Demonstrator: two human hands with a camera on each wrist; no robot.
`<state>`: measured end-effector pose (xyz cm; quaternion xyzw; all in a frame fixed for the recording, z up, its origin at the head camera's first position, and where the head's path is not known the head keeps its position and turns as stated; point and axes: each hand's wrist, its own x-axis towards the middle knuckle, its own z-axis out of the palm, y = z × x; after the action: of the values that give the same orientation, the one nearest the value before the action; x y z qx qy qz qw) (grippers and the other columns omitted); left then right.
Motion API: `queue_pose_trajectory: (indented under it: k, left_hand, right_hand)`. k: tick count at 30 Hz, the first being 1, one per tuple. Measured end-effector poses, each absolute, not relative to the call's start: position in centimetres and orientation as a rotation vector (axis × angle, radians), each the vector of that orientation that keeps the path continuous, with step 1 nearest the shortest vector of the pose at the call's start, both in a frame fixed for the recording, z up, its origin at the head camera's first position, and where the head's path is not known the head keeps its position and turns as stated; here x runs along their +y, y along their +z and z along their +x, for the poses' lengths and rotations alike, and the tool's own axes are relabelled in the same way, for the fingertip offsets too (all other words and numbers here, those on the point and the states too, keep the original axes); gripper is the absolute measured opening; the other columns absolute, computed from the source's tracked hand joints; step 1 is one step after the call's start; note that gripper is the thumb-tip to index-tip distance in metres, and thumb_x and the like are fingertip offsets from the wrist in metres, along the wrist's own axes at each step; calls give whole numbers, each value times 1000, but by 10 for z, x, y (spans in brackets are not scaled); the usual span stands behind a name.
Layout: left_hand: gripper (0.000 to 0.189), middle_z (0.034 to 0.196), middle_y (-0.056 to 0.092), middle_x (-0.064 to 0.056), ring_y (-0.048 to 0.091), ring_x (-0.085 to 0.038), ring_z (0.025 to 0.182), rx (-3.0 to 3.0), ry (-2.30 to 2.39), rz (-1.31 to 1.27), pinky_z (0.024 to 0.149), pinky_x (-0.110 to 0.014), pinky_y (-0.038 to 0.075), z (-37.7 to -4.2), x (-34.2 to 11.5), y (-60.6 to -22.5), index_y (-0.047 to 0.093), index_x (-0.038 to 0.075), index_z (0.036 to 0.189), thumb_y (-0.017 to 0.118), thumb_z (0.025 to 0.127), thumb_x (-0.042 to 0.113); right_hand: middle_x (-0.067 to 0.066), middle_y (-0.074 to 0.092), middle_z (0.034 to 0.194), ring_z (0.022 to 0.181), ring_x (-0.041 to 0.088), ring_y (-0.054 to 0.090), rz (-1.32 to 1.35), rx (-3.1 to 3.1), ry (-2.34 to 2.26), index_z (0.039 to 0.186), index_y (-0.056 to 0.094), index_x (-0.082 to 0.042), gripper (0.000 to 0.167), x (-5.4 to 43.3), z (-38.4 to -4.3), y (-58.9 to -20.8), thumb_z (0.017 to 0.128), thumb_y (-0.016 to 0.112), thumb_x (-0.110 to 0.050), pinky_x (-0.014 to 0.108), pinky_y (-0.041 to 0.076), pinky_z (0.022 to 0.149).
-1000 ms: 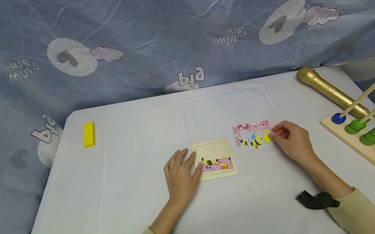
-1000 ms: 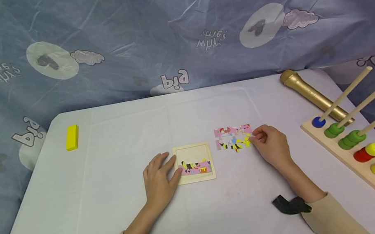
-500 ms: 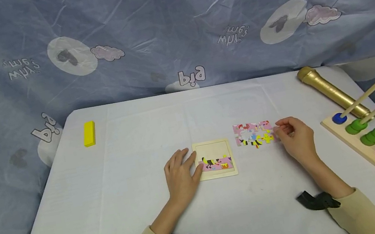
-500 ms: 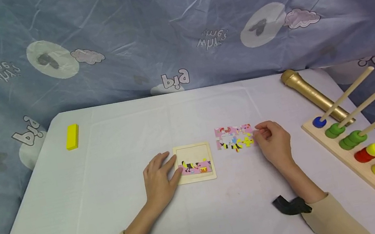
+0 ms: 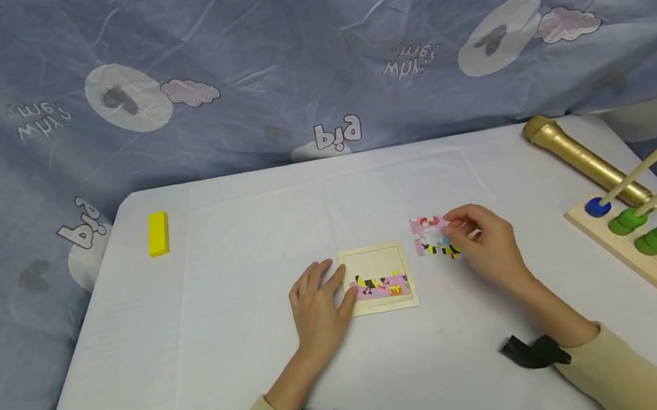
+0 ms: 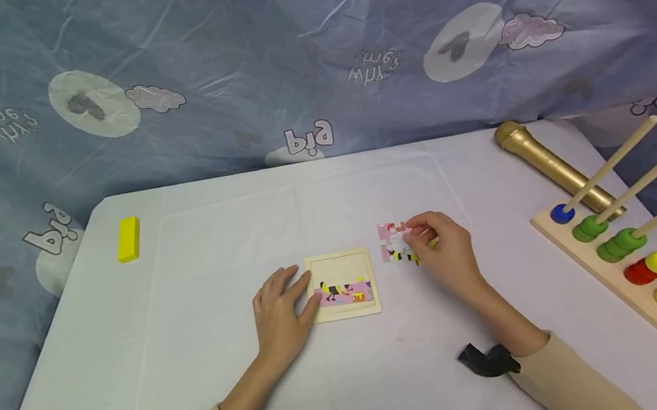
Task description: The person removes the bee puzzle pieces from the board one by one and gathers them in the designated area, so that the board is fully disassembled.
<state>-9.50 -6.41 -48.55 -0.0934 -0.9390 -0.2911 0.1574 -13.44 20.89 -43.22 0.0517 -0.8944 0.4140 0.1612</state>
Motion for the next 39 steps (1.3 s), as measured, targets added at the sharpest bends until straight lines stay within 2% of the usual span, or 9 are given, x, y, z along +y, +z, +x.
queue_pose_trajectory:
  k: [9,16,22,31,39]
  left_hand:
    - [58,137,57,-10,43,-31,134,-2715,-838,-345,106,-52,30,-95,-69,-487,67,10,127,74,80,44]
    - [77,141,53,-9,40,-31,136,-2737,-814,-388,106,-51,29,-94,-73,-488,64,11,130,74,72,60]
    - [80,142,52,-9,39,-31,136,-2760,-797,-395,107,-51,28,-93,-75,-488,63,12,132,74,71,62]
    - [81,142,52,-10,39,-32,136,-2761,-784,-404,106,-52,28,-94,-75,-489,63,11,132,74,71,62]
    - [81,142,52,-10,39,-31,137,-2765,-781,-406,106,-53,29,-93,-75,-487,62,11,132,75,71,62]
  right_hand:
    - [6,65,86,73,12,56,367,-2641,1373,103,68,-1,17,150,-134,-422,87,70,-6,17,44,63]
    - [4,63,86,74,13,57,503,-2722,1440,104,68,-1,18,119,-128,-426,88,71,-9,20,49,63]
    - [4,63,85,73,11,56,555,-2731,1479,102,67,-2,18,107,-124,-432,86,72,-7,20,48,60]
    - [4,64,86,74,10,55,566,-2755,1478,101,68,-3,17,105,-122,-440,84,72,-4,20,47,63]
    - [8,66,88,69,8,55,614,-2756,1400,100,68,-3,22,102,-121,-447,79,75,-1,20,44,61]
